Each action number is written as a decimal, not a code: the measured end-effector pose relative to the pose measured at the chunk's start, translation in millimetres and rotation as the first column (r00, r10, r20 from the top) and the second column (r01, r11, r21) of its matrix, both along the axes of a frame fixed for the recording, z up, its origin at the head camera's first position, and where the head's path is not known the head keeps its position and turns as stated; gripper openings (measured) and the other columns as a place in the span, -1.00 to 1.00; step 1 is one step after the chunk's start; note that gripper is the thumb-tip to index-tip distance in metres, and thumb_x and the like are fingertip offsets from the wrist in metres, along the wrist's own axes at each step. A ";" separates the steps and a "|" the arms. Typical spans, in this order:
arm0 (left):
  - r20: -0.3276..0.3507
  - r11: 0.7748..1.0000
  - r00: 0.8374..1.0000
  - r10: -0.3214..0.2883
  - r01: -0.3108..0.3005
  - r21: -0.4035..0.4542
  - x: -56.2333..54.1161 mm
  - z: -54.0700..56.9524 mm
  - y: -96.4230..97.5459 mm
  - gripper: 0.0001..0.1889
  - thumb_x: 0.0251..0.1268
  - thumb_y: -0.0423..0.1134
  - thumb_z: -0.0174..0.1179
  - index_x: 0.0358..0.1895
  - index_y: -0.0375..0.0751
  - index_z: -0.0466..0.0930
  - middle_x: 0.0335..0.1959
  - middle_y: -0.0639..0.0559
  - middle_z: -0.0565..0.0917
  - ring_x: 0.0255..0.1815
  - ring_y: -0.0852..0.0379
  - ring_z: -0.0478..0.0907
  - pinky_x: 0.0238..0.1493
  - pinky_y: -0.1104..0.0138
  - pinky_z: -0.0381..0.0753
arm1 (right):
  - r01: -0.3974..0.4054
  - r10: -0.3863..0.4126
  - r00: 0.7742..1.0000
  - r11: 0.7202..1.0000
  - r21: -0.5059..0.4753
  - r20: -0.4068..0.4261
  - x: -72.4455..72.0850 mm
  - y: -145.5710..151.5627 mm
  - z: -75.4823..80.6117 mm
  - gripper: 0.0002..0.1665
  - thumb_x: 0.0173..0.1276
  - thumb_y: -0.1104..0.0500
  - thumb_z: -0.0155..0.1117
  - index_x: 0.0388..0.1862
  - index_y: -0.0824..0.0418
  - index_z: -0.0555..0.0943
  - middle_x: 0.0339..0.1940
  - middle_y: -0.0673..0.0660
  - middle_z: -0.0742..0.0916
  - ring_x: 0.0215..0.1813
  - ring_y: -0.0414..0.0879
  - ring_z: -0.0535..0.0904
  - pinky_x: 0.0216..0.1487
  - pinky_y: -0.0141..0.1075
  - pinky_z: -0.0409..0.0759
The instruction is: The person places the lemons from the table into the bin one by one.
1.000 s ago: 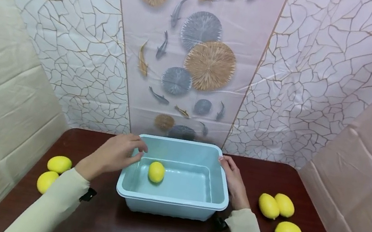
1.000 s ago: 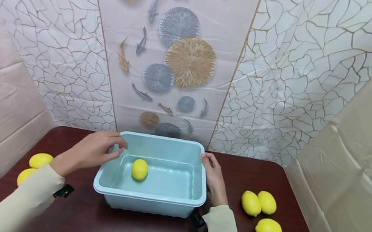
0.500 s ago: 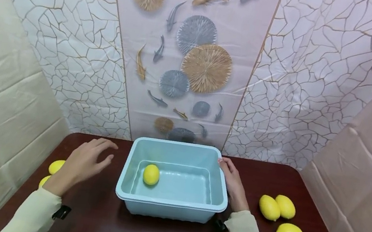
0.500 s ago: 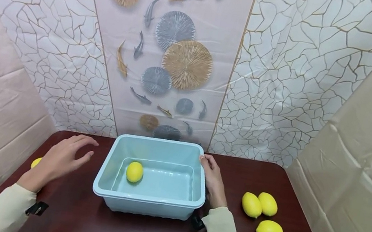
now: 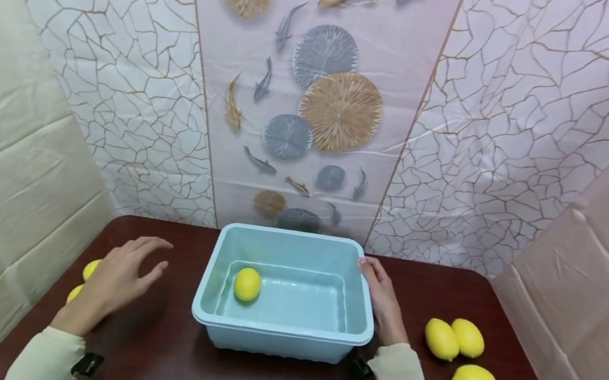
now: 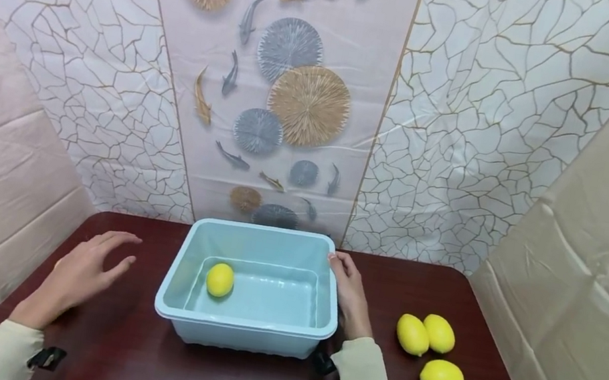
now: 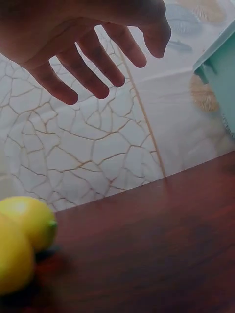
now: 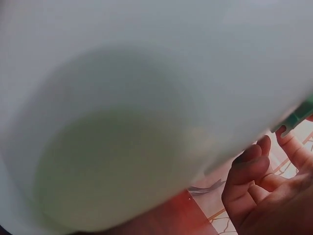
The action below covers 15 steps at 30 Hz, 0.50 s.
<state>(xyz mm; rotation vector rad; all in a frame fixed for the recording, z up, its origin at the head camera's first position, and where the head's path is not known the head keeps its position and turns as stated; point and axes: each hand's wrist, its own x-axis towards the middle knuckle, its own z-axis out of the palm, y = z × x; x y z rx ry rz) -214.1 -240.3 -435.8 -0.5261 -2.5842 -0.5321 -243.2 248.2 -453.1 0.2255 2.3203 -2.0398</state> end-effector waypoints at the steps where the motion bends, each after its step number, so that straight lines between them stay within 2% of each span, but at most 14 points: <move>1: 0.013 1.000 1.000 -0.001 0.001 0.012 0.9 -1.4 3.2 -0.61 0.41 -0.24 0.35 0.25 -0.17 0.64 0.25 -0.23 0.64 0.21 -0.30 0.59 0.11 -0.30 0.53 | 0.001 -0.001 1.000 1.000 0.004 -0.002 0.1 -0.1 0.3 -0.28 0.64 -0.34 0.03 0.50 0.09 0.40 0.40 0.26 0.54 0.19 0.05 0.56 -0.03 -0.26 0.62; 6: 0.061 0.997 0.998 -0.029 0.024 0.077 3.3 -2.6 28.7 -0.49 0.49 -0.17 0.31 0.43 -0.15 0.53 0.41 -0.24 0.55 0.36 -0.29 0.53 0.25 -0.29 0.51 | 0.016 -0.016 1.000 1.000 0.017 -0.004 -0.2 0.4 2.0 -0.26 0.62 -0.37 0.04 0.49 0.09 0.41 0.38 0.27 0.55 0.17 0.03 0.55 -0.03 -0.26 0.60; 9: 0.118 0.989 0.992 -0.050 0.032 0.148 4.3 -2.0 44.1 -0.44 0.55 -0.11 0.26 0.53 -0.10 0.44 0.49 -0.19 0.49 0.45 -0.25 0.46 0.33 -0.27 0.47 | 0.015 -0.015 1.000 0.999 0.029 0.001 -0.3 1.1 3.0 -0.27 0.62 -0.36 0.03 0.48 0.10 0.42 0.37 0.26 0.55 0.14 0.00 0.55 -0.03 -0.26 0.58; 12: 0.179 0.970 0.981 -0.074 0.029 0.242 4.6 -2.1 55.6 -0.42 0.60 -0.10 0.21 0.58 -0.07 0.36 0.54 -0.16 0.43 0.52 -0.21 0.39 0.41 -0.24 0.41 | 0.011 -0.011 1.000 0.999 0.049 -0.009 -0.8 1.1 3.4 -0.28 0.63 -0.34 0.05 0.46 0.12 0.44 0.34 0.27 0.57 0.08 -0.03 0.56 -0.04 -0.27 0.58; 15: 0.210 0.947 0.972 -0.108 0.036 0.320 4.1 -2.4 64.0 -0.42 0.61 -0.14 0.21 0.59 -0.07 0.34 0.56 -0.16 0.41 0.55 -0.20 0.35 0.45 -0.24 0.37 | 0.007 -0.007 1.000 0.997 0.071 -0.010 0.4 0.2 2.6 -0.28 0.63 -0.32 0.07 0.46 0.16 0.45 0.31 0.28 0.59 0.04 -0.06 0.58 -0.08 -0.28 0.59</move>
